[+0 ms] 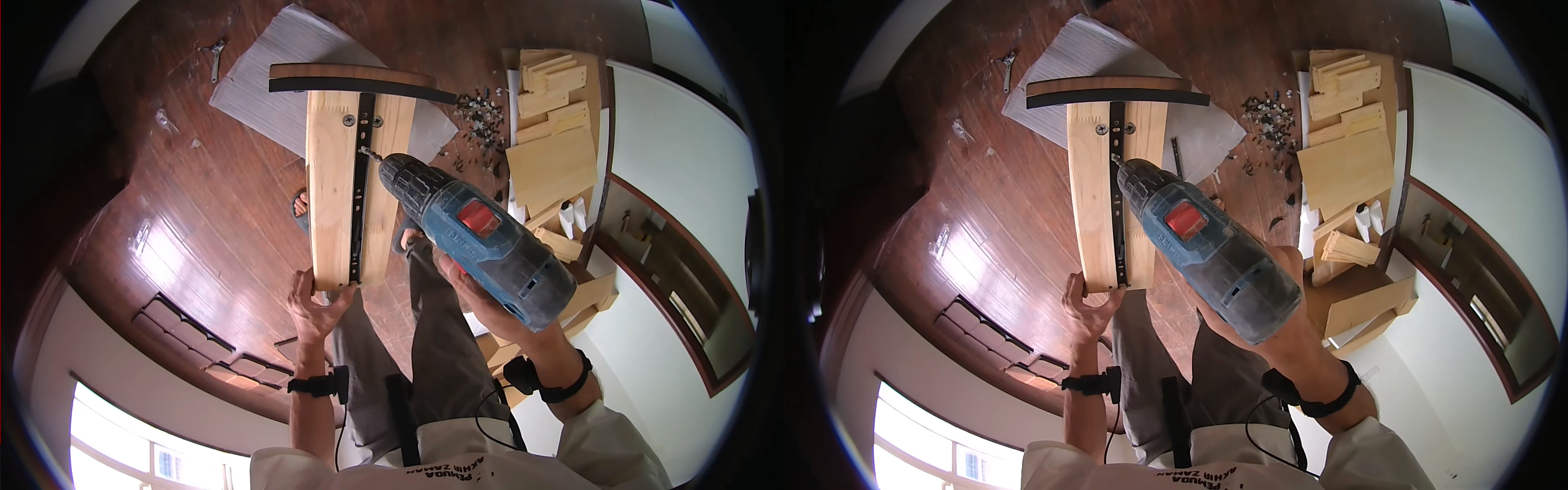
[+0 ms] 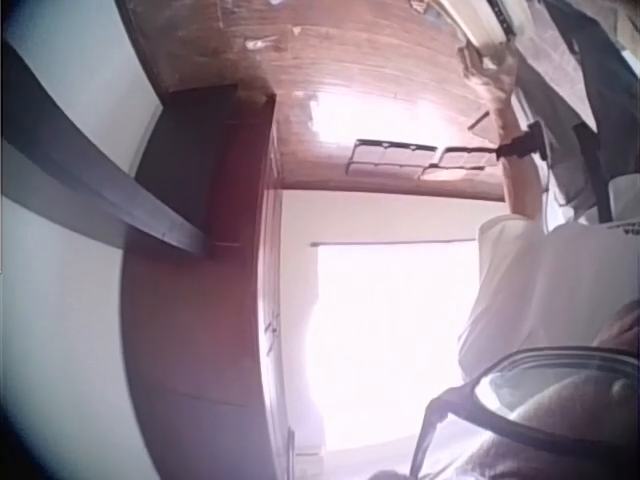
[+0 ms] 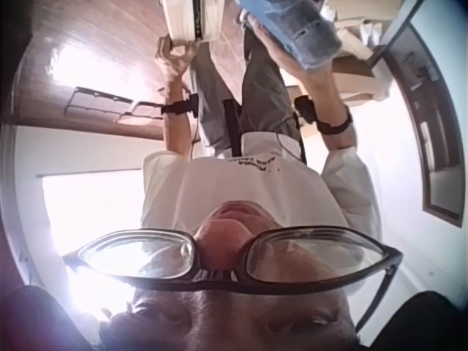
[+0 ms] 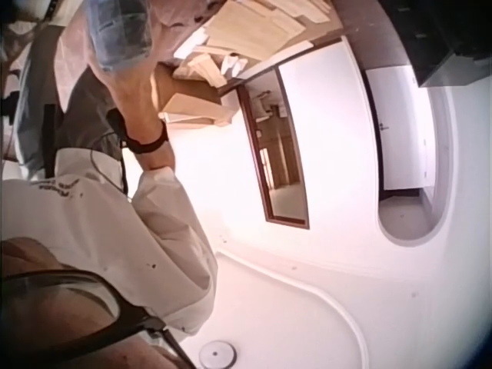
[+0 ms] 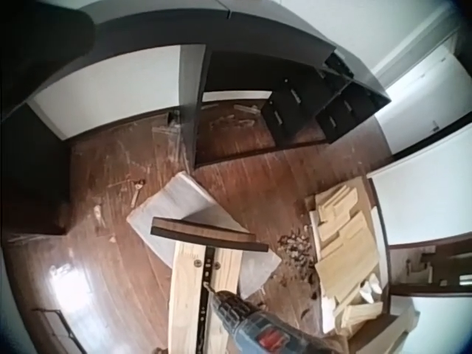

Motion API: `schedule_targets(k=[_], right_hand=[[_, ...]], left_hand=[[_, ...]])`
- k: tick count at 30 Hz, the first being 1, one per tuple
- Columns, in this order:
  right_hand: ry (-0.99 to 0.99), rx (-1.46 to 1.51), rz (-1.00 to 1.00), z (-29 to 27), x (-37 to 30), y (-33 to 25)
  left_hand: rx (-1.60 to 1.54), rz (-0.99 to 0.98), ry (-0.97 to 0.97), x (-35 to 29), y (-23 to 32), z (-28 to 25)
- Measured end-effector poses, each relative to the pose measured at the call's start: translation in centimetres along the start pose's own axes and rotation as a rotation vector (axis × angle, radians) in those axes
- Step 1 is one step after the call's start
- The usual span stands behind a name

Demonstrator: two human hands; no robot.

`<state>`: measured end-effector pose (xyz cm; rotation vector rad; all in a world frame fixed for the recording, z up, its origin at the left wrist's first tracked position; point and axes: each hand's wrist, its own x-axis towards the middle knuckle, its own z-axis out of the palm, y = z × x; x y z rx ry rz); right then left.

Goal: Assembling a wooden drawer and attaching slider rails using an electric drill.

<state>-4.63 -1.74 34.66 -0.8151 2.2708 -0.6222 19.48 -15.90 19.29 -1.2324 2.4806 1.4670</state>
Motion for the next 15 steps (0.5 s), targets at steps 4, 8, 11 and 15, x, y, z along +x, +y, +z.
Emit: schedule_targets(k=[4,8,11,15], right_hand=[[0.025,0.005,-0.053,0.0,0.2,-0.2],[0.054,0.006,-0.105,0.1,1.0,-0.2],[0.077,0.008,-0.145,0.3,1.9,-0.1],[0.086,0.0,-0.162,0.3,2.0,0.1]], left_hand=[[-0.038,-0.021,-0.003,0.0,0.3,0.0],[-0.112,-0.056,0.002,-0.2,0.2,0.4],[-0.109,-0.061,-0.009,-0.1,0.2,0.3],[-0.114,-0.063,-0.013,-0.1,0.3,0.4]])
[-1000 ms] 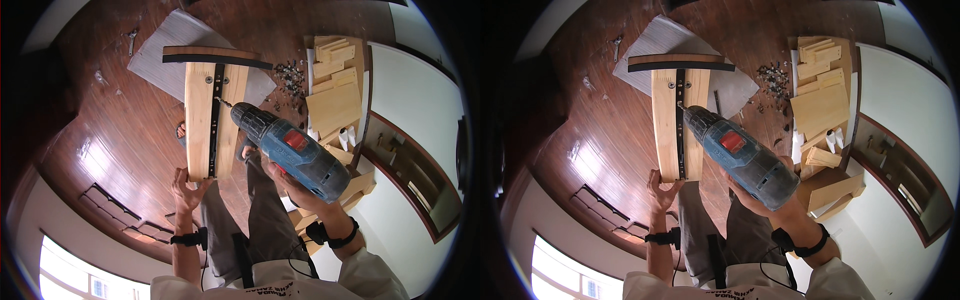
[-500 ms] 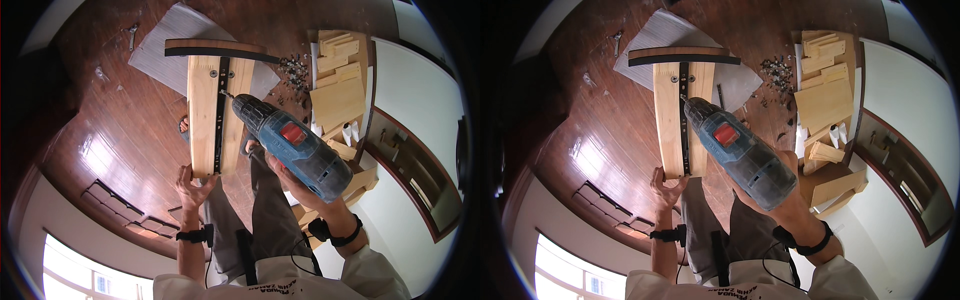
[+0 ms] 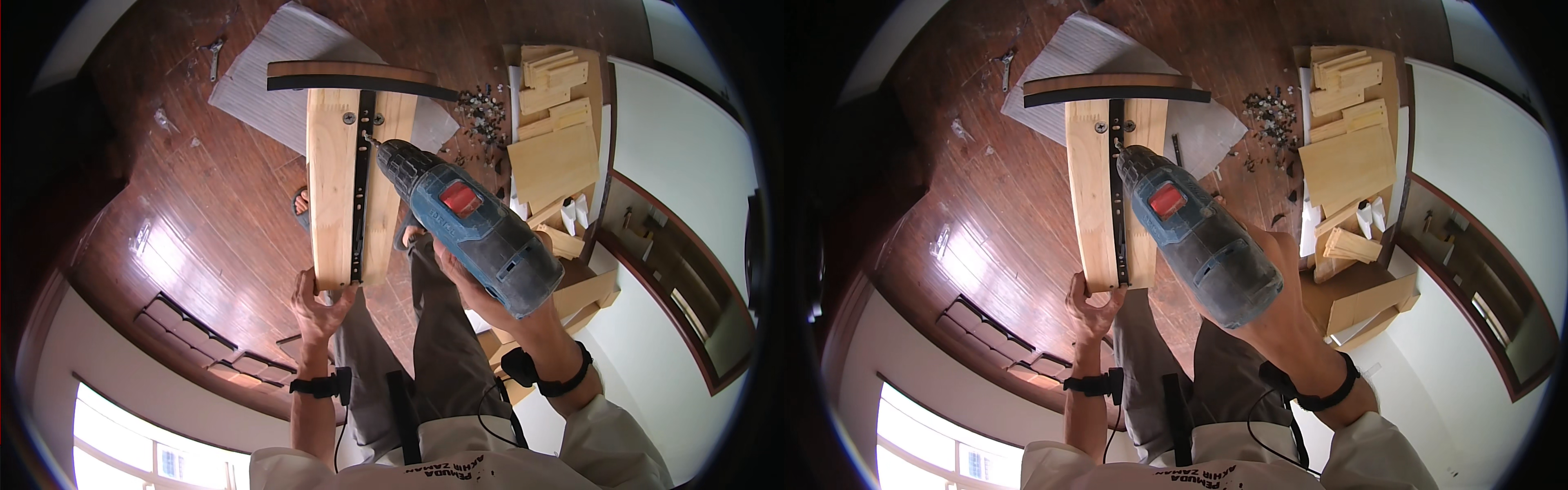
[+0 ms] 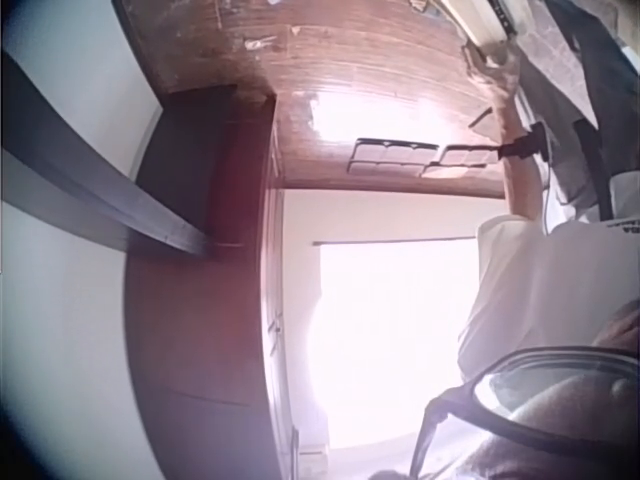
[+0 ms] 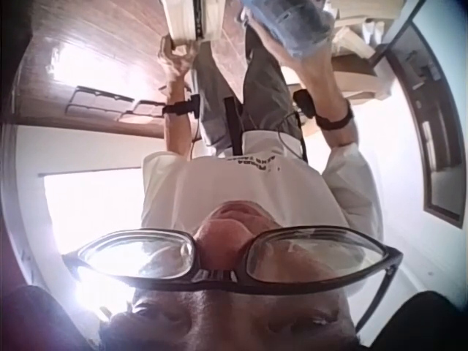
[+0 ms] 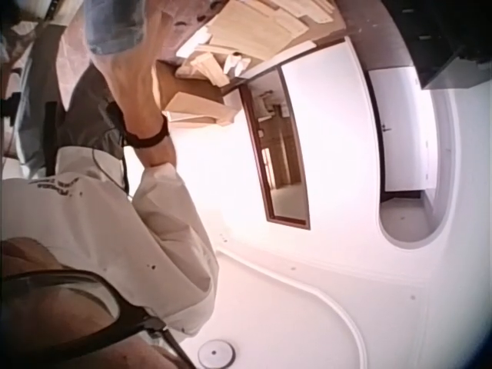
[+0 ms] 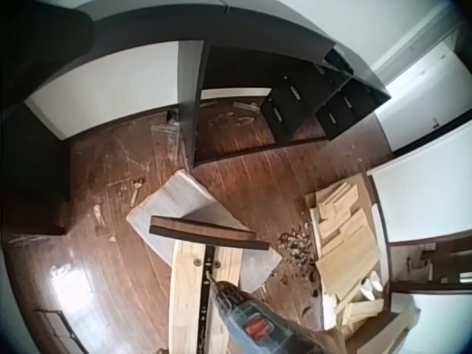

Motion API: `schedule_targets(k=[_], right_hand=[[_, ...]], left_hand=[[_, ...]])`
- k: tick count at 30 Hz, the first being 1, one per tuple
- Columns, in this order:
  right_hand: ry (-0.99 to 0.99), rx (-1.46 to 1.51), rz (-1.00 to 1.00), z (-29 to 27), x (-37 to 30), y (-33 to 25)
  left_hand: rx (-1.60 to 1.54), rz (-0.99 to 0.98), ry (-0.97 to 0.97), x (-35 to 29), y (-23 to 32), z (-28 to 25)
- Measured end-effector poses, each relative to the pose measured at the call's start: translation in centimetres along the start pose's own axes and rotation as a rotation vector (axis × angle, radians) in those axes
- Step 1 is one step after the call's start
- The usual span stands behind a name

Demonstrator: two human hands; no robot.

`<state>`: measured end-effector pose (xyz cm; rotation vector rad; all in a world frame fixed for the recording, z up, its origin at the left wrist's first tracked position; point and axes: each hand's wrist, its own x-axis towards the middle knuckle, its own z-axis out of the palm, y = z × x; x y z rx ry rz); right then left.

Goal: Assembling a wooden drawer and attaching slider rails using an electric drill.

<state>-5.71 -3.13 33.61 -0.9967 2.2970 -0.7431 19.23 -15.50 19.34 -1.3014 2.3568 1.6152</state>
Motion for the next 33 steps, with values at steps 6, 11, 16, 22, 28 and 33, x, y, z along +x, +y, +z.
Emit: schedule_targets(k=[6,11,16,22,28,33], right_hand=[[-0.036,-0.051,0.044,-0.2,-0.6,0.1],[-0.068,-0.102,0.081,-0.3,-0.9,0.2],[-0.066,-0.109,0.123,-0.8,-0.1,-0.8],[-0.056,-0.045,0.14,-1.9,2.8,-3.4],[0.036,-0.052,0.166,-0.6,2.3,-3.3],[0.05,-0.065,0.148,-1.7,1.0,-3.4]], left_hand=[[0.028,0.025,-0.007,0.0,0.0,-0.2],[0.016,0.035,0.0,0.0,-0.1,0.0],[0.016,0.026,-0.002,0.0,0.0,-0.1],[-0.028,0.013,0.006,-0.1,-0.1,0.0],[-0.05,-0.022,-0.036,-0.1,0.0,-0.1],[-0.192,-0.123,-0.11,0.5,1.7,-1.5]])
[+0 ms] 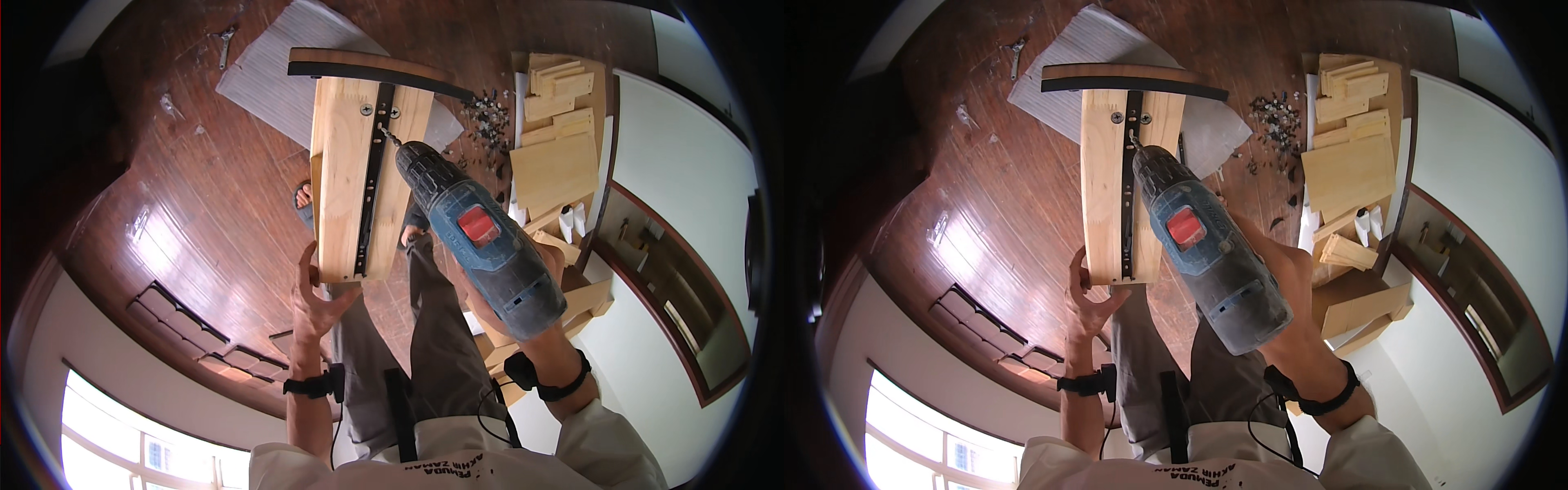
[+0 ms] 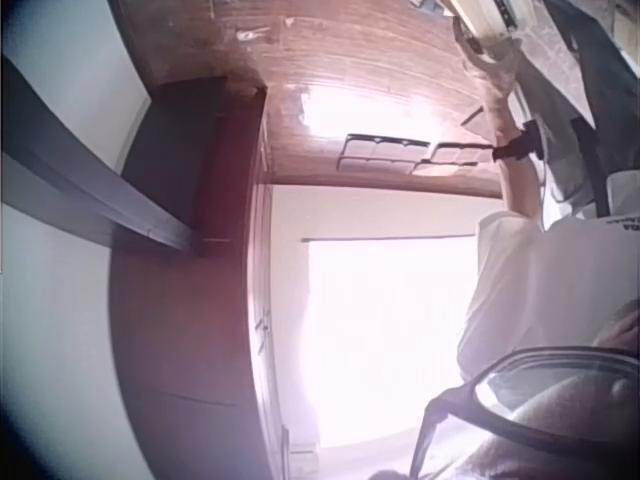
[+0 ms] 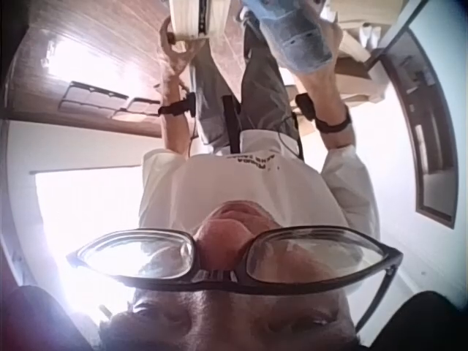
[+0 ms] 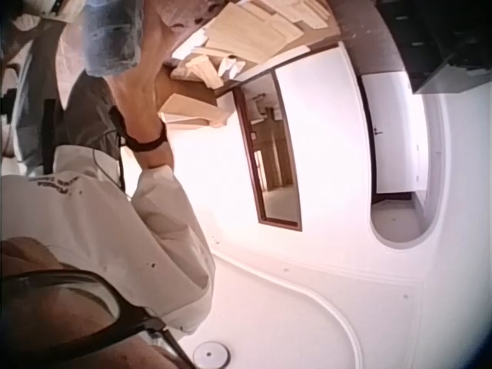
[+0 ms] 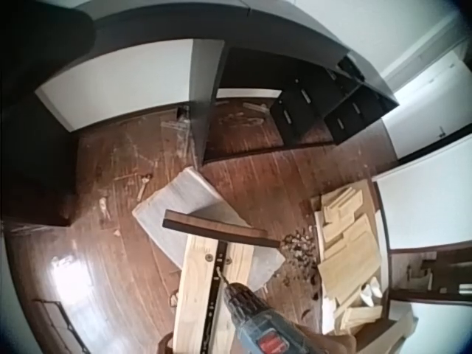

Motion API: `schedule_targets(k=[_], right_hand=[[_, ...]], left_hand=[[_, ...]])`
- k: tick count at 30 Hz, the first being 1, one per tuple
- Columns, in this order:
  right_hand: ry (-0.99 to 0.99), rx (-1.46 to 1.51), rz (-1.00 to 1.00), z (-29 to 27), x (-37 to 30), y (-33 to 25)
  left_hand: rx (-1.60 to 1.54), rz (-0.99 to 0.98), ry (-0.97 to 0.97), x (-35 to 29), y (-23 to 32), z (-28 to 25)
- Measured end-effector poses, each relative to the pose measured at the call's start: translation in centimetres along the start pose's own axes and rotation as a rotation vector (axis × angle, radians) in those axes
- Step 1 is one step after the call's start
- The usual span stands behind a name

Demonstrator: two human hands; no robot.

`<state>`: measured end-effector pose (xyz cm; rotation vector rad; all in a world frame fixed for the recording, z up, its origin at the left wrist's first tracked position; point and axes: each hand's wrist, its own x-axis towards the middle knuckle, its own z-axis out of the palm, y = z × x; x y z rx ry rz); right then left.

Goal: Assembling a wooden drawer and attaching slider rails using an electric drill.

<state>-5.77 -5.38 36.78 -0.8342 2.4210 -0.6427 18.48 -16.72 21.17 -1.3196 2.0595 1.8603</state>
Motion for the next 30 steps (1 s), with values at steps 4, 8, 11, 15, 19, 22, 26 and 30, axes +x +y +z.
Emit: schedule_targets(k=[4,8,11,15,19,22,26,30], right_hand=[[-0.084,0.082,0.058,-1.3,-1.6,0.2],[-0.328,0.125,0.463,-2.2,-3.4,-1.2],[-0.155,0.135,0.129,-1.0,-4.7,-0.5],[-0.013,0.359,0.365,0.5,-6.0,-1.0],[-0.082,0.157,0.201,-0.7,-4.1,-1.6],[-0.182,0.194,0.232,-1.2,-3.4,-2.0],[-0.165,0.171,0.213,-0.6,-2.3,-2.1],[-0.138,0.252,0.24,-0.1,-1.6,-2.0]], left_hand=[[0.017,0.008,0.18,-0.1,1.2,-2.5],[-0.749,-0.324,0.152,1.8,8.2,-0.8],[-1.287,-0.599,-0.115,5.4,11.9,2.0],[-1.451,-0.659,-0.071,6.9,14.3,4.6],[-1.594,-0.565,-0.05,7.3,13.8,6.3],[-1.69,-0.525,-0.128,7.6,14.4,6.3],[-1.76,-0.563,-0.192,8.4,14.8,6.5],[-1.741,-0.53,-0.214,9.1,14.0,6.9]])
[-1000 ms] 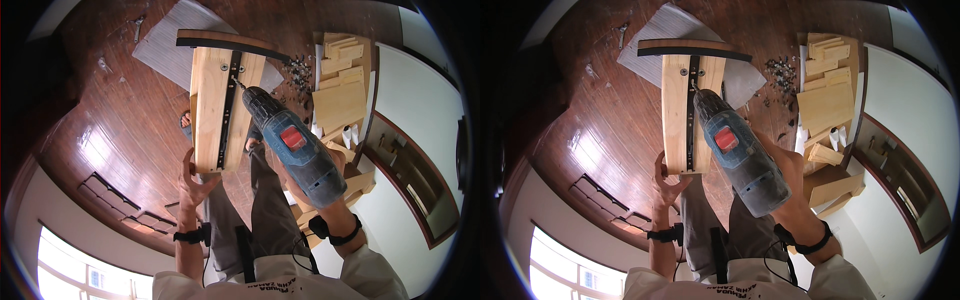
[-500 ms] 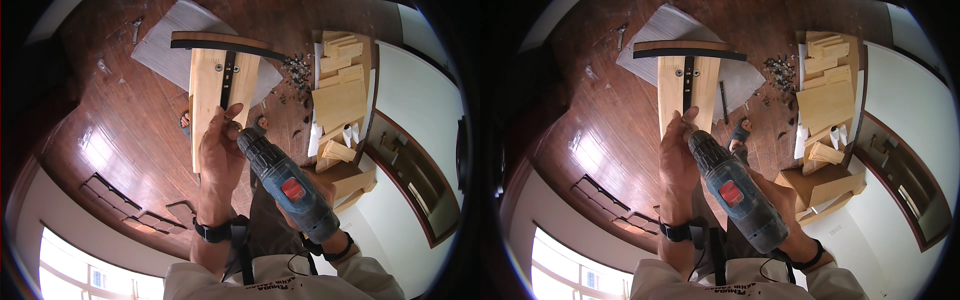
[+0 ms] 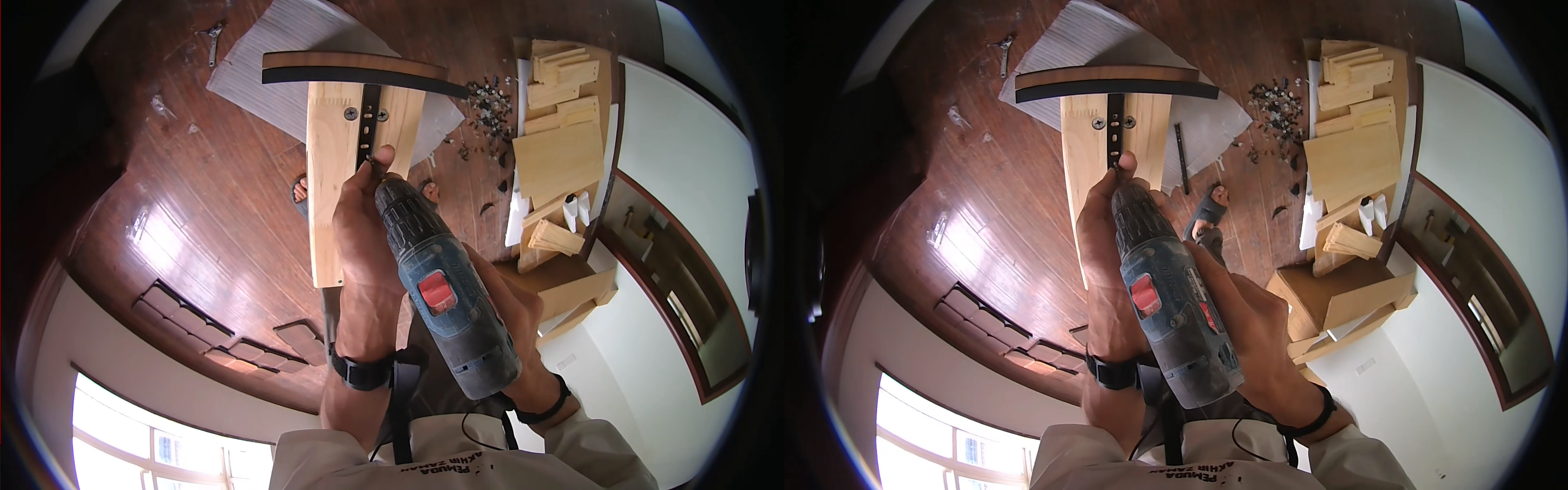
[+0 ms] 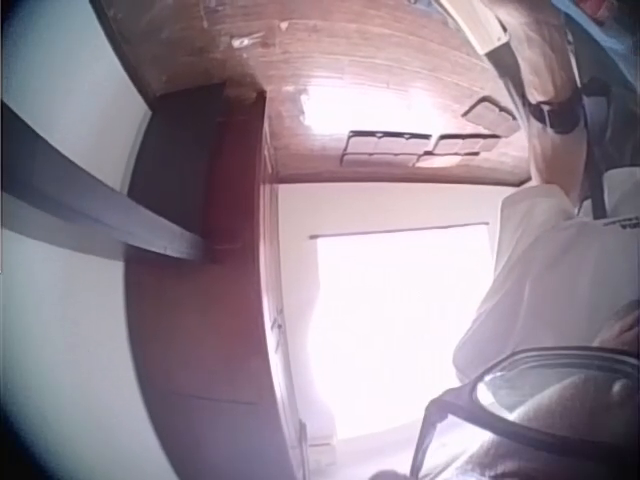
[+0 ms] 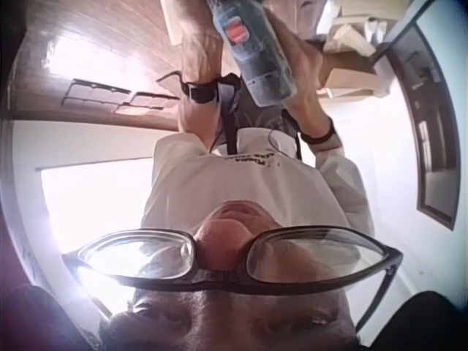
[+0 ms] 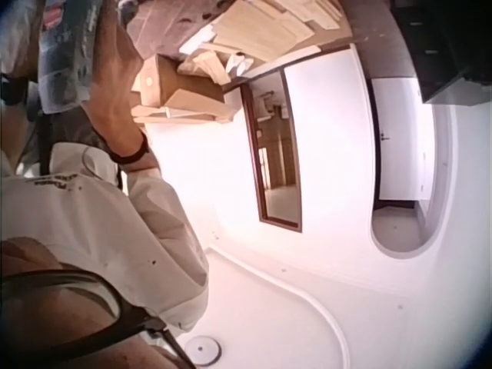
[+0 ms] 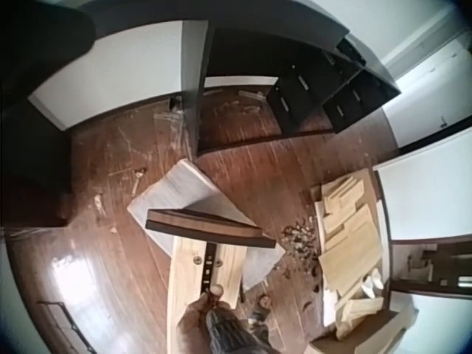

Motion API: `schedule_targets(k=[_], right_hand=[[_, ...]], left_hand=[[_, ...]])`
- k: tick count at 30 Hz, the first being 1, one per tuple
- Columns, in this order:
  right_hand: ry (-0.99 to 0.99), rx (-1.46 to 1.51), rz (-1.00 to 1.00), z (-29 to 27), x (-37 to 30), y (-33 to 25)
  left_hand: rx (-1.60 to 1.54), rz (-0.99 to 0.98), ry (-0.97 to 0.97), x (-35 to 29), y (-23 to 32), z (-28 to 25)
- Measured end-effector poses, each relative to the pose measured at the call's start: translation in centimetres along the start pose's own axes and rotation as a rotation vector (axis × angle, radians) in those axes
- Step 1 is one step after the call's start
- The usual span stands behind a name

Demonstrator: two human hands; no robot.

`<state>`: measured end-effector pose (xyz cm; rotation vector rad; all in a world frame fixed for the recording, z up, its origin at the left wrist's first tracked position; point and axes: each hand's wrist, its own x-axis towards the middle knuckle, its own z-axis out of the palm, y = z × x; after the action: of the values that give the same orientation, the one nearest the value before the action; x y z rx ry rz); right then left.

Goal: Assembling a wooden drawer and attaching slider rails using an electric drill.

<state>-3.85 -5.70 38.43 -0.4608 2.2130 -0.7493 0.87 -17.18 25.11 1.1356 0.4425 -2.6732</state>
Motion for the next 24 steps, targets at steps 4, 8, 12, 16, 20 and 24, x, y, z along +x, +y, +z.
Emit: schedule_targets(k=[4,8,12,16,20,24], right_hand=[[-0.006,-0.023,0.015,0.1,0.6,-0.2],[-0.02,-0.035,0.017,0.0,1.2,-0.3],[-0.019,-0.026,0.017,0.1,1.3,-0.2],[-0.026,-0.017,0.022,0.0,1.4,-0.2],[-0.025,-0.024,0.01,0.1,1.4,0.0],[-0.035,-0.054,0.015,-0.1,1.3,-0.1]], left_hand=[[-0.039,-0.029,-0.034,0.0,0.5,0.4],[-0.016,0.026,0.145,0.0,0.3,1.1],[0.016,0.022,0.177,0.1,0.3,1.0],[0.06,-0.012,0.121,-0.3,0.5,1.1],[0.07,0.045,0.184,-0.4,0.3,1.9],[0.124,0.042,0.128,-0.3,0.4,1.2]])
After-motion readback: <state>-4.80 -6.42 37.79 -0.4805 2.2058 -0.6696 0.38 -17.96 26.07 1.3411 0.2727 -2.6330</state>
